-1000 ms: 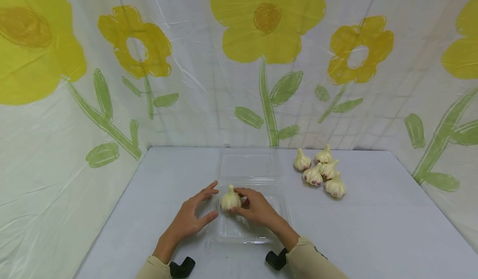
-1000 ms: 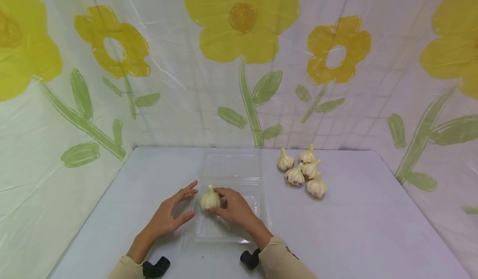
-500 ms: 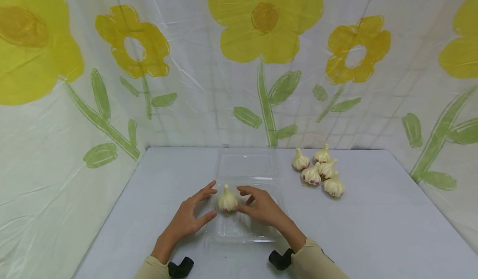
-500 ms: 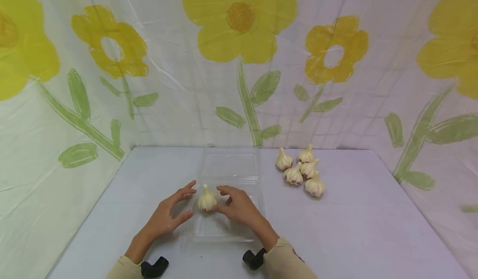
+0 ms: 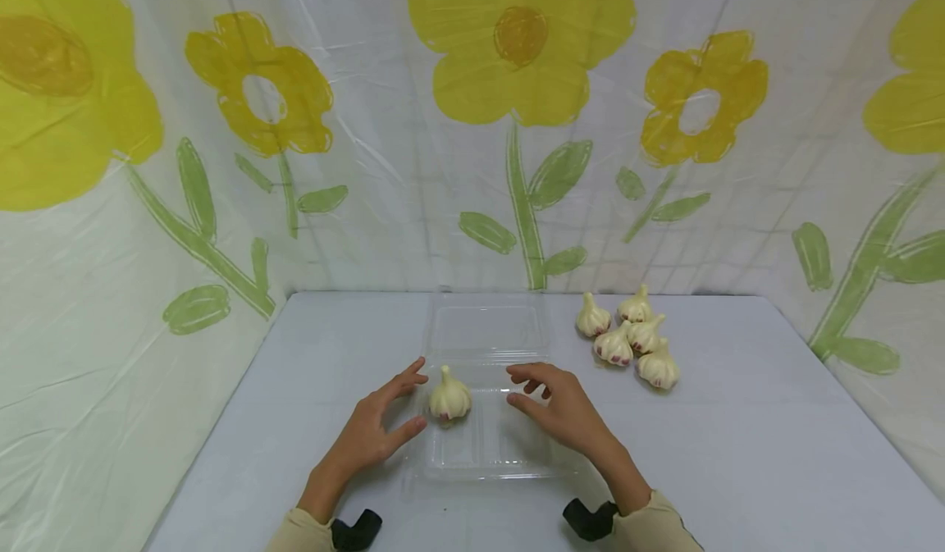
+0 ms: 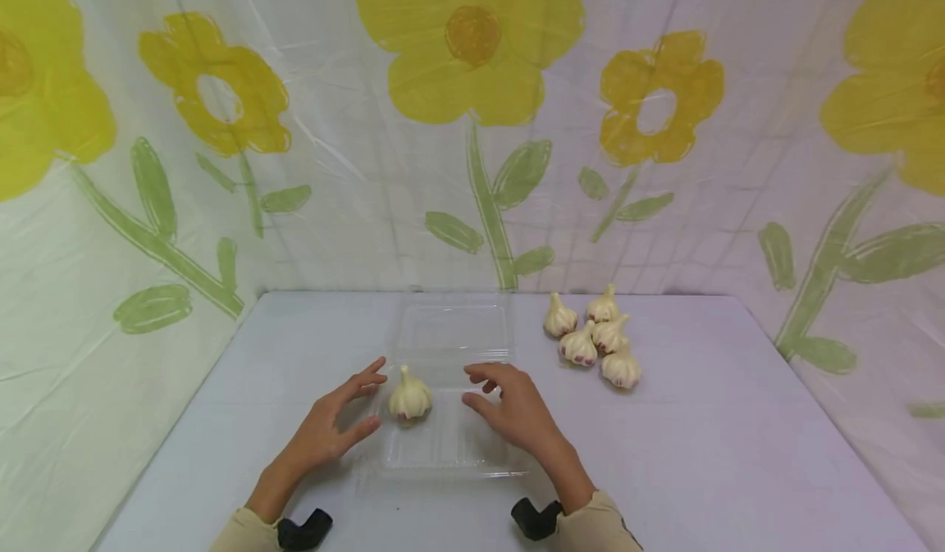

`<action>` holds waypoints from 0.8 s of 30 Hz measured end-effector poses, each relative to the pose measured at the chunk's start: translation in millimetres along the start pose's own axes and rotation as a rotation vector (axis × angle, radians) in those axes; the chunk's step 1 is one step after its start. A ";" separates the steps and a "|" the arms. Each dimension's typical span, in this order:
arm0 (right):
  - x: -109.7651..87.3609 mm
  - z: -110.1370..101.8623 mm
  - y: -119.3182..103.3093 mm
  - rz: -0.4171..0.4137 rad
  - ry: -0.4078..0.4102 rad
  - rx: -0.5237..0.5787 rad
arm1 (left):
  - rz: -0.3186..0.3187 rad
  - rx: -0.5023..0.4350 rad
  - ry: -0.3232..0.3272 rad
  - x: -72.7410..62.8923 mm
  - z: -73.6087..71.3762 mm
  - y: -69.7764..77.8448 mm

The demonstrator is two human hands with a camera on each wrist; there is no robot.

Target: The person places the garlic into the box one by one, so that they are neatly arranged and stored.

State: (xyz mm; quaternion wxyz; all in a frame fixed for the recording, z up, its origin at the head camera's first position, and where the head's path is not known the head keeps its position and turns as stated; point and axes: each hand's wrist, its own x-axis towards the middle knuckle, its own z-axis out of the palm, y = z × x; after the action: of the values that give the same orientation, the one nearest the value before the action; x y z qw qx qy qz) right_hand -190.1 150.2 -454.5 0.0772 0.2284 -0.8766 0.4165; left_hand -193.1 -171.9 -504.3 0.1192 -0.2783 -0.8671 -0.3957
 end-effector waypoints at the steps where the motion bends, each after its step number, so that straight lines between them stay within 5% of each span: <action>1: -1.4 -0.9 1.7 -0.020 0.021 -0.022 | 0.001 0.003 0.001 -0.1 0.0 -0.2; 13: -9.5 -8.7 19.4 -0.178 0.258 -0.058 | 0.000 0.010 0.002 0.5 -0.2 0.6; 24: -13.1 -35.9 39.3 -0.078 0.401 -0.110 | -0.001 0.007 -0.002 -0.1 -0.2 1.9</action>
State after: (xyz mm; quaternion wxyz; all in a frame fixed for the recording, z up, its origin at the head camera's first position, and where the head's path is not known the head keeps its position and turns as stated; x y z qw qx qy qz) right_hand -198.8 203.6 -463.0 0.2784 0.1704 -0.8556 0.4018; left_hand -192.0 -171.1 -503.0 0.1192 -0.2780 -0.8686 -0.3925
